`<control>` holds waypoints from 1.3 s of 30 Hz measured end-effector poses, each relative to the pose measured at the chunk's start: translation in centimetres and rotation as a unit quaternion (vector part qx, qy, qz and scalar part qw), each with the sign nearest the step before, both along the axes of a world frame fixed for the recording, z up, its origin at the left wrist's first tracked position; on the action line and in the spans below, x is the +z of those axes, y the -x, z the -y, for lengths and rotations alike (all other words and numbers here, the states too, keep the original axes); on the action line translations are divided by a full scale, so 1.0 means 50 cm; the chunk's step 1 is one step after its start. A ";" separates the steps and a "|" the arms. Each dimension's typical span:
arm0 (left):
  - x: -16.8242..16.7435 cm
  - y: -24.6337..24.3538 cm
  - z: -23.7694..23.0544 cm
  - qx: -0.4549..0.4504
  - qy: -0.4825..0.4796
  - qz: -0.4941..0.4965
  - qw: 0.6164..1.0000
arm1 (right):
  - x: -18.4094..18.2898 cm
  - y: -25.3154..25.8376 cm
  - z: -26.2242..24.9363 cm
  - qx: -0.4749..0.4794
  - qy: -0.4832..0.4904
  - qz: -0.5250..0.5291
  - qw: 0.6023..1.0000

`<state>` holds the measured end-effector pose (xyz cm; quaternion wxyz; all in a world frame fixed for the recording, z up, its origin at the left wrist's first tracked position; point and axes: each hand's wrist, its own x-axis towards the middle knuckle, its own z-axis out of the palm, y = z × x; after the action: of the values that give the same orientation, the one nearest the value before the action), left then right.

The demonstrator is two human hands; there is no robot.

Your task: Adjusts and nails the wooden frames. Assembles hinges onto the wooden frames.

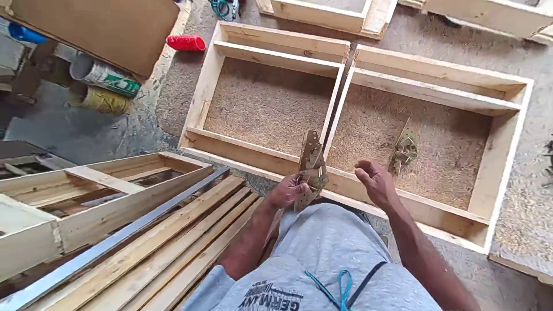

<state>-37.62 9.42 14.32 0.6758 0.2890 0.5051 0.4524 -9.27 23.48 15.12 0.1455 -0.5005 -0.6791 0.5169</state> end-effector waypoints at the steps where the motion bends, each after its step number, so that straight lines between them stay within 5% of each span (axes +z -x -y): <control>1: 0.010 -0.007 -0.019 -0.028 0.000 -0.063 0.998 | 0.005 0.032 0.031 0.057 0.064 -0.070 0.994; 4: 0.042 -0.023 -0.087 -0.180 -0.028 -0.283 0.942 | 0.011 0.114 0.086 -0.003 0.131 -0.147 0.980; 7: 0.072 -0.009 -0.109 -0.254 -0.143 -0.365 0.884 | 0.052 0.128 0.089 -0.102 -0.003 -0.161 0.982; 11: 0.115 0.062 -0.072 -0.200 -0.268 -0.281 0.900 | 0.195 0.084 0.091 -0.029 -0.229 -0.217 0.949; 13: 0.119 0.098 -0.042 -0.126 -0.278 -0.316 0.898 | 0.278 0.058 0.111 0.025 -0.319 -0.211 0.924; 17: 0.054 0.178 -0.007 -0.045 -0.299 -0.281 0.911 | 0.342 0.045 0.157 0.113 -0.374 -0.159 0.907; 22: 0.012 0.200 0.023 -0.051 -0.124 -0.344 0.930 | 0.191 0.047 0.155 0.140 -0.277 0.088 0.947; 25: -0.040 0.188 0.003 -0.093 -0.170 -0.419 0.887 | 0.091 0.043 0.136 0.180 -0.169 0.265 0.932; 31: -0.088 0.157 -0.059 -0.198 -0.273 -0.518 0.786 | 0.036 0.148 0.125 0.292 -0.222 0.229 0.902; 34: -0.110 0.165 -0.085 -0.289 -0.235 -0.574 0.729 | -0.020 0.214 0.115 0.320 -0.259 0.238 0.880; 39: -0.166 0.193 -0.077 -0.320 -0.185 -0.611 0.700 | -0.152 0.172 0.143 0.130 -0.386 0.217 0.887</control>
<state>-47.25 13.29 6.02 0.2558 0.7652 0.5905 0.0173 -17.89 16.33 7.52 0.1077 -0.4122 -0.8984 0.1063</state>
